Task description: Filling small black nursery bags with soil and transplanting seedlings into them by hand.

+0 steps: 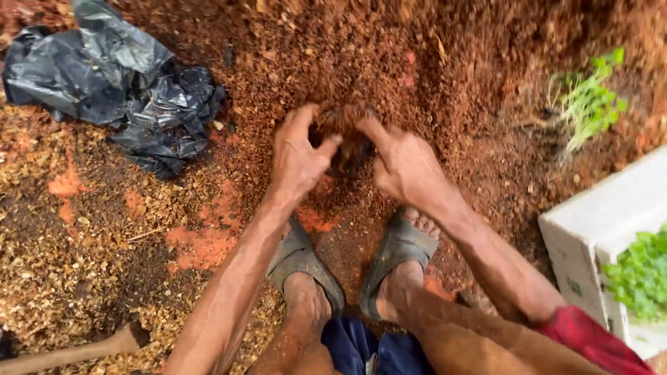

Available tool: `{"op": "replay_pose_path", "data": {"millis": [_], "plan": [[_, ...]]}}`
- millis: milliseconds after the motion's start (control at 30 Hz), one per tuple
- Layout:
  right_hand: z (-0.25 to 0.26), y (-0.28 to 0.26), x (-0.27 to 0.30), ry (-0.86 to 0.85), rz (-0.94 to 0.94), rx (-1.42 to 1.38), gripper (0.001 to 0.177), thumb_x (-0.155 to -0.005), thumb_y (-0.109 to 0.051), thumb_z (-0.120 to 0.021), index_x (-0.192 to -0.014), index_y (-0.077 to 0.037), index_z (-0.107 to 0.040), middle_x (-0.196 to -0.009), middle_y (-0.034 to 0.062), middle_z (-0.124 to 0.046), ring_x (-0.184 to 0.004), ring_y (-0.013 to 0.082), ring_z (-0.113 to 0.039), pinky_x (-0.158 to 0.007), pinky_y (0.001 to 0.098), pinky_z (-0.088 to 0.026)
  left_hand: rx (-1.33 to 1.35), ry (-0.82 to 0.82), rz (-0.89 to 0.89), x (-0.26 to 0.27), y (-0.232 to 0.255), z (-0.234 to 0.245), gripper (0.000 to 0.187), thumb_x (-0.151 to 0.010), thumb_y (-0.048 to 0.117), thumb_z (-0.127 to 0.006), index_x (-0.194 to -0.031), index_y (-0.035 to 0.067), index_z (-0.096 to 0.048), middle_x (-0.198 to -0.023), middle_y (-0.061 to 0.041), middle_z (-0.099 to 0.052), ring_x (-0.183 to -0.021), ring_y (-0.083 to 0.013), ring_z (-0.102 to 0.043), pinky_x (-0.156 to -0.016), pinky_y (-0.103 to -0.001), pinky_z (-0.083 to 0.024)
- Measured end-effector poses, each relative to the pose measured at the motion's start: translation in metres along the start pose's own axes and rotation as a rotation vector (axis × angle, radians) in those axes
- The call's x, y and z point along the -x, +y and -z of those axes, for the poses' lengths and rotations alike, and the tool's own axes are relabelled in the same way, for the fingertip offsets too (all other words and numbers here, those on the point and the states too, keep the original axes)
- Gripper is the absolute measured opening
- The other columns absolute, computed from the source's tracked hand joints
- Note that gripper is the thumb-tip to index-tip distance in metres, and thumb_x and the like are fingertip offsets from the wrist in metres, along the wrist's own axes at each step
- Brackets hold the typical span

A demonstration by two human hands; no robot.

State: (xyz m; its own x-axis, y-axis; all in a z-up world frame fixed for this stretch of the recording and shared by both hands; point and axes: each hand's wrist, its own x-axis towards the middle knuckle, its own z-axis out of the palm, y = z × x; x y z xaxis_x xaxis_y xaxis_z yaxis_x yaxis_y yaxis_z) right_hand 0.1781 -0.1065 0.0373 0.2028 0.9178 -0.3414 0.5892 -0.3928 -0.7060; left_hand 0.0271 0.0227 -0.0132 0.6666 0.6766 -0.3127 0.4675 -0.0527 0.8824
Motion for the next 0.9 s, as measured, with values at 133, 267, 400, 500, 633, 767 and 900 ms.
{"op": "replay_pose_path", "data": {"millis": [133, 267, 400, 500, 633, 767, 900], "plan": [[-0.009, -0.021, -0.009, -0.329, -0.412, 0.154, 0.06, -0.086, -0.004, -0.049, -0.144, -0.013, -0.049, -0.053, 0.0035, -0.061, -0.032, 0.017, -0.05, -0.031, 0.0277, -0.042, -0.077, -0.088, 0.128, 0.011, 0.054, 0.009, 0.06, -0.084, -0.009, -0.07, -0.14, -0.008, -0.048, -0.141, -0.047, -0.036, -0.122, -0.0581, -0.053, -0.104, -0.067, -0.046], [-0.034, 0.025, 0.0, -0.335, -0.291, 0.483, 0.055, -0.088, -0.004, -0.048, -0.141, -0.011, -0.055, -0.05, -0.0025, -0.055, -0.034, 0.0135, -0.049, -0.031, 0.0281, -0.04, 0.117, -0.038, 0.232, 0.001, 0.028, -0.012, 0.059, -0.092, 0.006, -0.06, -0.146, -0.006, -0.04, -0.13, -0.04, -0.045, -0.094, -0.0389, -0.057, -0.09, -0.054, -0.053], [-0.048, 0.029, -0.008, -0.35, -0.278, 0.463, 0.047, -0.082, -0.017, -0.056, -0.129, -0.014, -0.06, -0.063, 0.007, -0.065, -0.056, 0.0288, -0.065, -0.05, 0.0402, -0.052, -0.001, -0.024, 0.207, -0.019, -0.018, -0.025, 0.053, -0.083, 0.009, -0.057, -0.134, -0.002, -0.049, -0.114, -0.029, -0.06, -0.076, -0.0287, -0.065, -0.076, -0.045, -0.061], [-0.051, 0.027, -0.01, -0.412, -0.318, 0.421, 0.043, -0.076, -0.025, -0.061, -0.118, -0.017, -0.065, -0.081, 0.0157, -0.075, -0.081, 0.0375, -0.076, -0.069, 0.0504, -0.06, -0.473, -0.1, -0.096, -0.024, -0.037, -0.031, 0.049, -0.063, -0.007, -0.067, -0.111, 0.001, -0.071, -0.107, -0.027, -0.061, -0.094, -0.0461, -0.067, -0.081, -0.054, -0.058], [-0.01, 0.001, 0.03, -0.187, -0.124, 0.148, 0.055, -0.077, -0.014, -0.058, -0.132, -0.007, -0.054, -0.084, 0.0287, -0.073, -0.083, 0.048, -0.074, -0.077, 0.0637, -0.056, -0.594, -0.094, -0.185, -0.032, -0.044, -0.025, 0.055, -0.062, -0.002, -0.07, -0.116, 0.003, -0.072, -0.109, -0.025, -0.062, -0.095, -0.0448, -0.067, -0.086, -0.052, -0.056], [0.01, 0.061, 0.091, 0.264, 0.091, -0.025, 0.059, -0.076, 0.003, -0.051, -0.134, -0.004, -0.056, -0.101, 0.0246, -0.072, -0.082, 0.0385, -0.075, -0.073, 0.0491, -0.063, -0.511, -0.072, -0.185, -0.011, -0.024, -0.014, 0.053, -0.073, 0.003, -0.072, -0.126, -0.002, -0.069, -0.112, -0.026, -0.063, -0.103, -0.0458, -0.067, -0.089, -0.053, -0.054], [0.029, 0.175, 0.147, 0.577, -0.3, 0.157, 0.038, -0.08, 0.0, -0.057, -0.112, -0.014, -0.071, -0.095, 0.0081, -0.073, -0.092, 0.0292, -0.073, -0.084, 0.0402, -0.059, -0.293, -0.069, 0.298, 0.014, 0.041, -0.027, 0.075, -0.081, 0.011, -0.077, -0.147, -0.004, -0.044, -0.142, -0.037, -0.044, -0.132, -0.0542, -0.044, -0.107, -0.069, -0.036]]}}
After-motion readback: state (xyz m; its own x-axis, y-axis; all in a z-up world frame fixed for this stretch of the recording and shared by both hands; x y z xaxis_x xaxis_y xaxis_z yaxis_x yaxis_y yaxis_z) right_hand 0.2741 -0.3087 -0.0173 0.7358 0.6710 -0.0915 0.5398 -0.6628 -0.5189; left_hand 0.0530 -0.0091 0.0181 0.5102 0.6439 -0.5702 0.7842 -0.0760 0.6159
